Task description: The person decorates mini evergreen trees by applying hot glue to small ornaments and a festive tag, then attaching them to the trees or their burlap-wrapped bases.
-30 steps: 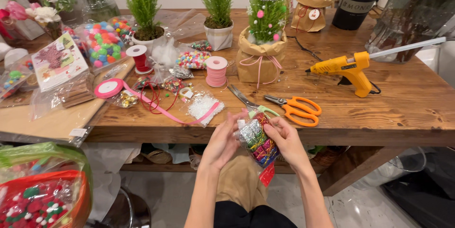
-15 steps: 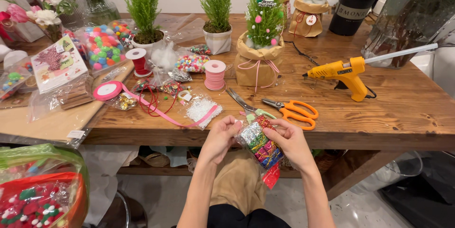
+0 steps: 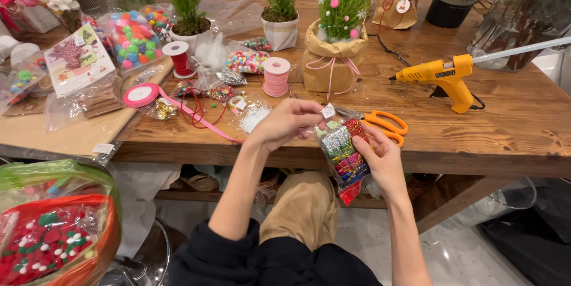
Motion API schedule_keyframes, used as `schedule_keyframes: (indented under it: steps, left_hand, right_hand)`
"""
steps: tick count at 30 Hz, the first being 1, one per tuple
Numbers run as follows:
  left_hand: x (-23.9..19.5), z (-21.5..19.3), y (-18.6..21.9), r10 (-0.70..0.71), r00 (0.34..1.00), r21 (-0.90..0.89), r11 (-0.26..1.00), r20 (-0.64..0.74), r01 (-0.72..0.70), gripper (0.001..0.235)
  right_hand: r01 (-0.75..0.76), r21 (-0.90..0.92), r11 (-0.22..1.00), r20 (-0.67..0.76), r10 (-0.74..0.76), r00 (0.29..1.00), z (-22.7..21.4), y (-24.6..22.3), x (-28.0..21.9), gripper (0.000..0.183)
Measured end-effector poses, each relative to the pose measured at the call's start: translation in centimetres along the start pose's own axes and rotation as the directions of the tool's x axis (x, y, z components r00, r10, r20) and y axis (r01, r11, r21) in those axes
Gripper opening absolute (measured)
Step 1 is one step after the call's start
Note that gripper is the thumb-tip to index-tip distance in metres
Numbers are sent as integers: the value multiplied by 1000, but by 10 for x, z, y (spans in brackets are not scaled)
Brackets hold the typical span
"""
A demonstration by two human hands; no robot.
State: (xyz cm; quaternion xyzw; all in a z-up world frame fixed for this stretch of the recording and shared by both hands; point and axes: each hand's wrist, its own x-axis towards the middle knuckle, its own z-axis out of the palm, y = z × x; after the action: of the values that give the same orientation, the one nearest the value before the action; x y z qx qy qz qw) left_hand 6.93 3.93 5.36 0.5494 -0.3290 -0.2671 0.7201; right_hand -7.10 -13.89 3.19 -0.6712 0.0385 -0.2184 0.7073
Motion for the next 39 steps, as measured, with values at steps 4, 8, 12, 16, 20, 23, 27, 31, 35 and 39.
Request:
schedule_keyframes:
  steps: [4,8,12,16,20,23,27,31,35,39]
  left_hand:
    - [1,14,34,22,994,309,949,105,-54,17]
    - [18,12,40,-46,991,712,700,129,-60,24]
    - [17,24,67,-198,978,913,408,69,18,33]
    - [33,19,44,-246,967,945,325,64,20,53]
    - [40,15,32,-190,979,854,520,77,34,43]
    - [41,11,28,-167,979,763,646,114,21,35]
    - [29,20,59,-160,979,553,831,128,63,30]
    - [47,-3,46,-122,987,433,899,102,66,25]
    - [56,-8,72,-36,999,230,972,-18,39,26]
    - [100,-33,101,-35,968,246,964,-250,99,14]
  right_hand:
    - [18,-59,998,30,-16,999,3,-8,-6,47]
    - [20,-75,997,42,-17,999,-8,12,0,50]
    - [61,-37,997,45,-60,997,-1,7,-5,50]
    - [68,-29,997,51,-67,996,-5,13,-3,53]
    - [46,-45,998,83,-42,996,1,1,-3,58]
    - [51,-23,998,64,-50,997,2,6,-1,52]
    - [65,74,995,5,-66,998,6,6,1,40]
    - [68,86,994,3,-69,998,-2,21,9,40]
    - [27,72,997,-2,-27,1000,-8,28,14,43]
    - [-58,62,996,23,56,998,-9,19,11,37]
